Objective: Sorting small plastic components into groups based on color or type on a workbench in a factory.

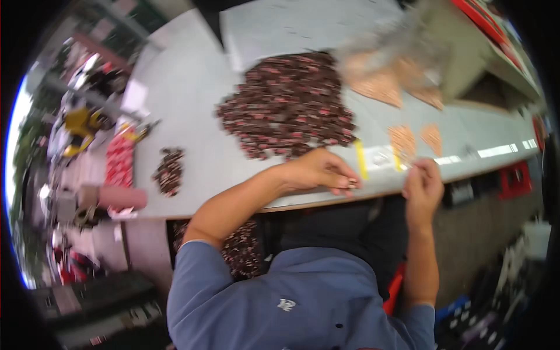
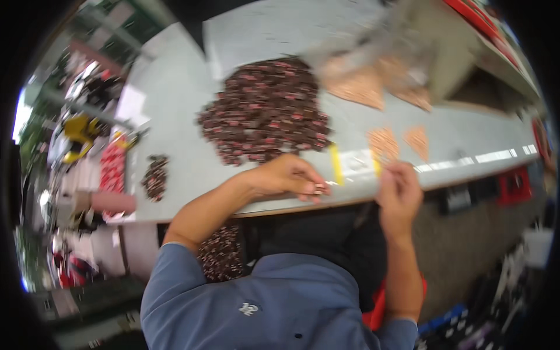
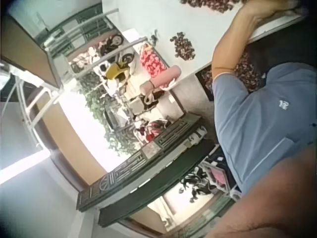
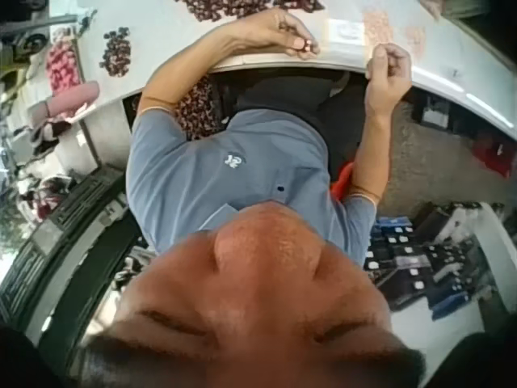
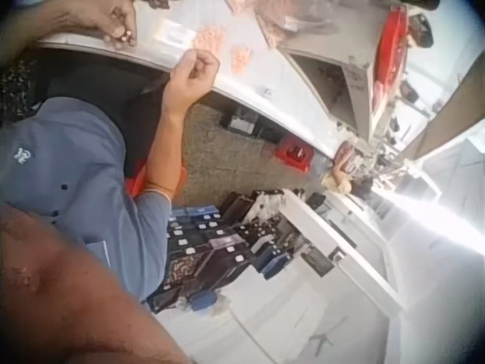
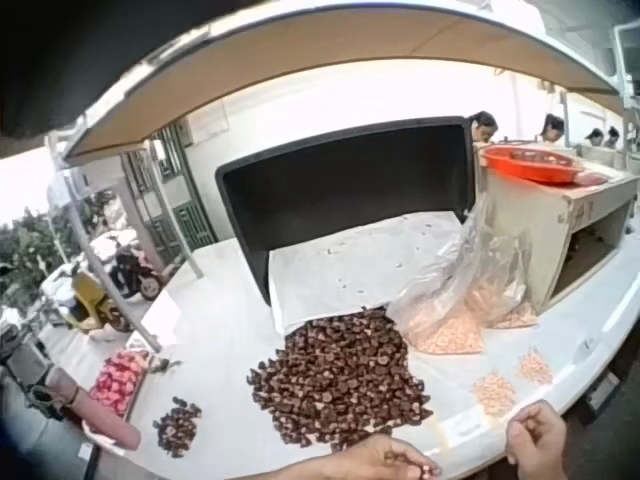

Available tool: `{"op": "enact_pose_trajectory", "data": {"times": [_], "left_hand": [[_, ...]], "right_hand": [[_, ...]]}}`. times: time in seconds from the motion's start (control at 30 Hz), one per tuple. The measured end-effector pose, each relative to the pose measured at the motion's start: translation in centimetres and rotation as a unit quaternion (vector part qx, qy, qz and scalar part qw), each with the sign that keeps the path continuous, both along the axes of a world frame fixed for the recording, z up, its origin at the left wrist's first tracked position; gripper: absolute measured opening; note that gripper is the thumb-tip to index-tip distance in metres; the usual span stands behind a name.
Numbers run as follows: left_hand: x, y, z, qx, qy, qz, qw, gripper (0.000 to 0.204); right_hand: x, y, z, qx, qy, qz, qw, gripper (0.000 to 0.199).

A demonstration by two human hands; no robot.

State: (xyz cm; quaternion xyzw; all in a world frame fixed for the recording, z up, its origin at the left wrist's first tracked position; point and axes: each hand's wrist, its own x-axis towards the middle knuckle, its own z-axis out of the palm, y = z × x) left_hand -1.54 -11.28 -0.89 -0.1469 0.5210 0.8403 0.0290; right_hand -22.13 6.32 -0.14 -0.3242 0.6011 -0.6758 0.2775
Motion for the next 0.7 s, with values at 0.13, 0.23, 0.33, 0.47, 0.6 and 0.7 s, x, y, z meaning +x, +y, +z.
{"op": "enact_pose_trajectory", "data": {"times": [0.13, 0.23, 0.33, 0.47, 0.6, 0.7], "left_hand": [[1.2, -0.9, 2.3, -0.068, 0.051, 0.089, 0.992, 0.030], [4.6, -2.3, 3.0, -0.342, 0.016, 0.311, 0.887, 0.028], [12.1, -5.5, 2.0, -0.744, -0.135, 0.393, 0.523, 0.033], [21.4, -7.5, 0.3, -0.814, -0.289, 0.333, 0.377, 0.036], [23.2, -6.8, 0.5, -0.820, -0.391, 0.266, 0.321, 0.041], [21.5, -7.9, 0.0, -0.791, -0.269, 0.328, 0.441, 0.037]], "right_hand": [[-2.4, 1.5, -1.0, -0.013, 0.089, -0.027, 0.996, 0.007], [-3.4, 1.5, -0.7, -0.049, 0.093, -0.038, 0.994, 0.008], [-3.6, 0.9, -0.6, -0.053, 0.105, -0.029, 0.993, 0.008], [-3.5, 0.4, -0.6, -0.042, 0.109, -0.036, 0.993, 0.008], [-3.3, 0.3, -0.2, -0.042, 0.119, -0.039, 0.991, 0.009], [-3.5, 0.7, 0.0, -0.039, 0.121, -0.040, 0.991, 0.009]]}}
